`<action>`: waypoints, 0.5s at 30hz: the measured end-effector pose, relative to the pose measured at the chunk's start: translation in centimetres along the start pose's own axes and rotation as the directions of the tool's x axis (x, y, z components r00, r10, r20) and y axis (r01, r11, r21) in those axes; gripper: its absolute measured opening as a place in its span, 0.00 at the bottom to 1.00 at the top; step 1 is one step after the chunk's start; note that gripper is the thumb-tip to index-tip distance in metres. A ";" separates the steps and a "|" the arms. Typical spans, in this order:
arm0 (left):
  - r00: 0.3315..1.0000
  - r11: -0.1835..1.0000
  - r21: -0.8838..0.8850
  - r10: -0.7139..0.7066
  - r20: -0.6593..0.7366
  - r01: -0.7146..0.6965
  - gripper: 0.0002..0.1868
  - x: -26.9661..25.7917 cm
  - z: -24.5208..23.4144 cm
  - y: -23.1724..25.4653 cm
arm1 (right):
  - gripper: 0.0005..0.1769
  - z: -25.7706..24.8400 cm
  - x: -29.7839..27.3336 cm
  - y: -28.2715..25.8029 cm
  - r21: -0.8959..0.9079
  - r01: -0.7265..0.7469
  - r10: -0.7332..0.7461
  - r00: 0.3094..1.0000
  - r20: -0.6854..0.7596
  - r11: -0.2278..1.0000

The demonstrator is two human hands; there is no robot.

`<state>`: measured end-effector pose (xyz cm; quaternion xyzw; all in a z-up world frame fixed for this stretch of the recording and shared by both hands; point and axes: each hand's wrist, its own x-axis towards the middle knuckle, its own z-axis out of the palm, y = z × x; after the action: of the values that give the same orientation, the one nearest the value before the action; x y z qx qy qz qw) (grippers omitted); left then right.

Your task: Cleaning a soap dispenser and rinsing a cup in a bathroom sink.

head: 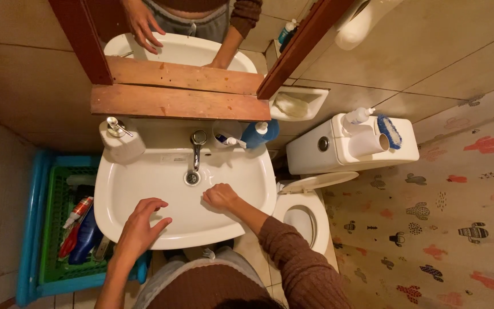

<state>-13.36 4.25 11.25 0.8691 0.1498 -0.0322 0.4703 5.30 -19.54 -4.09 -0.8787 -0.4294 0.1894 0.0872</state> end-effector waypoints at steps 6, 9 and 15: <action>1.000 1.000 0.000 0.007 -0.012 -0.007 0.23 -0.4 -0.8 0.1 | 0.20 -11.5 -3.2 -3.1 -0.004 -0.071 0.071 0.996 0.046 0.997; 0.999 1.000 0.002 0.014 -0.047 -0.014 0.23 -0.1 -1.1 0.1 | 0.15 -11.8 -5.1 -2.5 0.150 0.093 -0.016 0.893 -0.449 0.984; 0.999 1.000 0.003 0.029 -0.017 -0.029 0.23 0.0 -1.1 -0.2 | 0.43 -11.6 -6.6 -3.4 0.215 -0.040 0.079 0.980 -0.180 0.976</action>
<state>-13.54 5.23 11.72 0.8721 0.1410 -0.0179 0.4683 3.85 -22.53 9.33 -0.8910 -0.3703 0.1526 0.2138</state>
